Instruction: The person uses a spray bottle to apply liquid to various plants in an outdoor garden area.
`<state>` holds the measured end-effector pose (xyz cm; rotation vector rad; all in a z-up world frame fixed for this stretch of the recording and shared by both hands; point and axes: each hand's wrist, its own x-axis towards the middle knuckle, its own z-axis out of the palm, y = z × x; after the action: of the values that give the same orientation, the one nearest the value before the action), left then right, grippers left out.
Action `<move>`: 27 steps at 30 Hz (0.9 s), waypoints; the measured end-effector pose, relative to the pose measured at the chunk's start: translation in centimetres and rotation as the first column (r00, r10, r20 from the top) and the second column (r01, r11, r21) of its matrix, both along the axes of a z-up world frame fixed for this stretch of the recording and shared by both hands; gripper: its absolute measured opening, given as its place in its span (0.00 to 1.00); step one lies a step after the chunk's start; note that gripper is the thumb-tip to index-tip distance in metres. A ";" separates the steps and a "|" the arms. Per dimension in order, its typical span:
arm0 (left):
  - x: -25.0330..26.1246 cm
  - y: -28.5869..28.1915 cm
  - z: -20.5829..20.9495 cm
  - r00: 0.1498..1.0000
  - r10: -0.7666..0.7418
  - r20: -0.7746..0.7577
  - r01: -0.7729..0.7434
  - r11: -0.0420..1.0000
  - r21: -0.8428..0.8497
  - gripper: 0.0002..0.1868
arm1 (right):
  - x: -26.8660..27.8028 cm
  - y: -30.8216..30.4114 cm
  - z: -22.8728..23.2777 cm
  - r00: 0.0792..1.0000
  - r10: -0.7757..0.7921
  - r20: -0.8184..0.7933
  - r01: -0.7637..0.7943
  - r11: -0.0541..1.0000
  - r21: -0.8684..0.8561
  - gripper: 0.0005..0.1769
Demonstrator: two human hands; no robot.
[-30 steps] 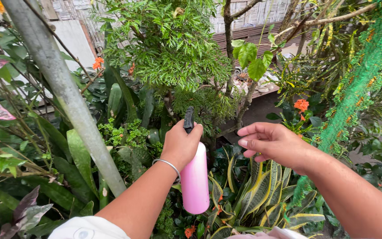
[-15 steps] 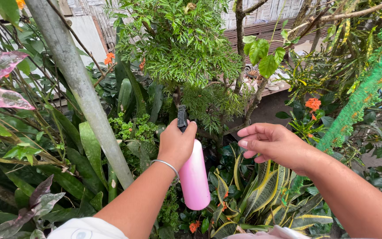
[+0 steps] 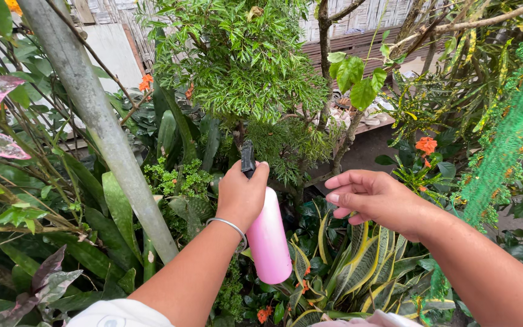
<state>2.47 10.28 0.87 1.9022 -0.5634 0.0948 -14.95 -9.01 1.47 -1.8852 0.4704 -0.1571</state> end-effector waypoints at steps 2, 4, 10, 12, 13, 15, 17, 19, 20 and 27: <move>0.1 -0.2 0.0 1.000 0.012 -0.010 -0.012 1.000 0.021 0.21 | 0.1 0.0 0.1 1.000 0.002 -0.002 -0.002 1.000 0.003 0.23; 0.1 -0.3 0.0 1.000 0.018 -0.019 -0.018 1.000 0.025 0.21 | 0.2 0.0 0.2 1.000 0.001 -0.003 -0.001 1.000 0.004 0.23; 0.3 -0.5 0.1 1.000 0.017 -0.020 -0.018 1.000 -0.017 0.20 | 0.5 -0.2 0.4 1.000 0.012 -0.008 -0.012 1.000 -0.012 0.23; 0.3 -0.5 0.2 1.000 0.004 0.010 -0.003 0.998 -0.070 0.18 | 0.8 -0.5 0.2 1.000 0.016 -0.011 -0.016 1.000 -0.005 0.23; 0.4 -0.5 0.3 1.000 0.013 -0.010 -0.014 0.999 -0.043 0.19 | 0.9 -0.6 0.2 1.000 0.022 -0.006 -0.022 1.000 0.001 0.23; 0.4 -0.5 0.4 0.998 0.033 -0.051 -0.032 0.999 0.013 0.20 | 1.1 -0.8 0.0 0.999 0.034 0.004 -0.034 0.999 0.013 0.23; 0.4 -0.5 0.4 0.997 0.038 -0.073 -0.037 0.999 0.013 0.20 | 1.3 -0.9 0.0 0.999 0.034 0.011 -0.034 0.999 0.006 0.23; 0.5 -0.6 0.2 0.997 0.035 -0.070 -0.035 0.999 0.000 0.20 | 1.4 -0.8 0.0 0.999 0.034 0.021 -0.035 0.999 0.017 0.23; 0.5 -0.8 0.1 0.998 0.031 -0.055 -0.032 0.999 -0.017 0.20 | 1.4 -0.8 0.2 0.999 0.035 0.029 -0.036 0.999 0.029 0.23; -0.4 -1.7 0.8 0.930 -0.179 -0.321 0.055 0.931 -0.361 0.18 | 1.7 0.7 1.4 0.994 0.071 0.080 -0.071 0.997 0.000 0.24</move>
<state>2.07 8.55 1.72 1.4898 -0.3866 -0.2101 -13.29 -8.27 2.88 -1.8824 0.3485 -0.1837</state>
